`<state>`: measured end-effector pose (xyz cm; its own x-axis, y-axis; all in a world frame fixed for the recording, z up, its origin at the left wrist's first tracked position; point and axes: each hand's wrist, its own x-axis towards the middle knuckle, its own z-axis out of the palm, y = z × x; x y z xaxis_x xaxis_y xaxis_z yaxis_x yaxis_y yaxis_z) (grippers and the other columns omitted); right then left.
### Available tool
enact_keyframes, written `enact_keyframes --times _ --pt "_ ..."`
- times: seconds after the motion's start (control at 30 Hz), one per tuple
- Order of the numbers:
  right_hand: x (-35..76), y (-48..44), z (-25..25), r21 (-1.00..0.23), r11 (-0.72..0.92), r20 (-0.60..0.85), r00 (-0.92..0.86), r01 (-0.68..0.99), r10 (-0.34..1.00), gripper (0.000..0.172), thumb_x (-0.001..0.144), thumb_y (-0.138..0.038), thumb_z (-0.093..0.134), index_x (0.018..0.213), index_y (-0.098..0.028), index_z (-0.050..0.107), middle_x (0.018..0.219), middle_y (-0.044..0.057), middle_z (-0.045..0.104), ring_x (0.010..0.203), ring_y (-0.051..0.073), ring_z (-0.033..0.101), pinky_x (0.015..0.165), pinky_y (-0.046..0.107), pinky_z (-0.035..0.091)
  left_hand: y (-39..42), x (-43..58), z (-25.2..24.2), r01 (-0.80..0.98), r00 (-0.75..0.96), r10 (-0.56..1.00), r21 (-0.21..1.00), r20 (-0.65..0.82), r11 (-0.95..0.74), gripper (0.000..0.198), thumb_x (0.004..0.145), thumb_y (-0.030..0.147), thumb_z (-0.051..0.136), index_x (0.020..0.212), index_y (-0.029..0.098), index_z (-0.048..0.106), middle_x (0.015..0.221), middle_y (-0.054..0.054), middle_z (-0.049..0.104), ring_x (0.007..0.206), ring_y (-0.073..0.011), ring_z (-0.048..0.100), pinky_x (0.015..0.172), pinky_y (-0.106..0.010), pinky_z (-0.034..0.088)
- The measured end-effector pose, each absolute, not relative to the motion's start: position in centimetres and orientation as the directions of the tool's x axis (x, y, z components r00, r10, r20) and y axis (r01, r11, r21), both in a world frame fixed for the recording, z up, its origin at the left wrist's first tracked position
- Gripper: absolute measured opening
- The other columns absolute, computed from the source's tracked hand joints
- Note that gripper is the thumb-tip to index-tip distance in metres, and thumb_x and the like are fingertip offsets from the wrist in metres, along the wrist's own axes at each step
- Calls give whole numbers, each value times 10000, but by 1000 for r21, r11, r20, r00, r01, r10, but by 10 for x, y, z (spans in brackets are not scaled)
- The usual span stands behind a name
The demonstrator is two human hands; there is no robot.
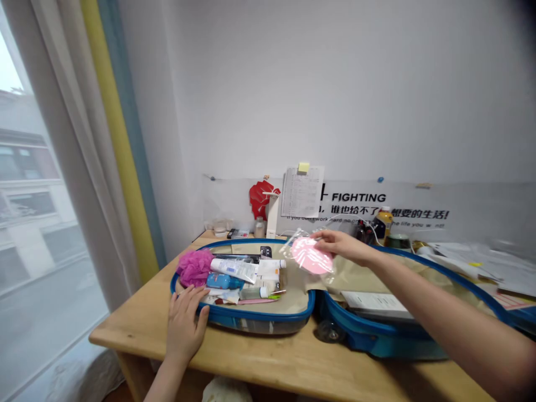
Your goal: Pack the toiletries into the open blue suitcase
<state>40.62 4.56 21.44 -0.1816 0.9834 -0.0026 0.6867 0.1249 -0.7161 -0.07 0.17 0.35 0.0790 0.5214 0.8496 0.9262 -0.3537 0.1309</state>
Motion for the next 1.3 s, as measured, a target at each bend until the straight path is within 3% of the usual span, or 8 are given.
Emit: enact_keyframes --times 0.17,0.4,0.63,0.93,1.1,1.3 --pt "345 72 196 -710 43 -99 -161 703 982 302 883 -349 563 1128 -177 604 852 12 640 643 74 556 579 211 471 1 -1 3 930 87 533 123 842 -347 371 932 408 385 1107 212 646 1123 -84 687 1149 -279 543 1080 -473 260" --pt "309 98 166 -612 -143 -203 20 778 979 359 908 -371 545 1198 -159 542 1093 65 610 874 140 617 737 328 546 1 0 4 930 97 513 107 853 -352 363 934 401 386 1100 213 648 1130 -83 685 1127 -271 557 1079 -470 267" --pt "299 85 155 -562 -112 -330 -98 819 939 334 912 -389 535 1144 -151 570 1036 55 627 838 128 620 719 315 546 1 2 4 926 75 521 134 850 -353 363 932 408 391 1101 218 650 1117 -81 688 1142 -275 549 1080 -476 271" --pt "298 91 141 -499 80 -200 -204 863 958 332 900 -377 554 1158 -170 579 1168 70 598 993 176 600 847 383 525 1 1 3 925 80 513 128 855 -357 364 931 414 390 1094 212 645 1104 -88 689 1133 -283 548 1079 -486 260" --pt "299 95 140 -501 108 -157 -212 859 965 303 905 -376 546 1126 -174 593 1134 65 612 956 160 607 823 360 531 2 -1 1 930 86 512 116 855 -350 361 934 404 382 1100 214 640 1108 -86 686 1126 -272 549 1089 -474 252" --pt "360 96 185 -517 94 -15 -119 851 993 333 908 -401 538 1127 -153 578 1023 47 626 835 129 611 730 318 535 3 -3 2 928 93 512 112 854 -355 358 927 414 384 1095 223 636 1101 -85 686 1121 -267 553 1100 -466 242"
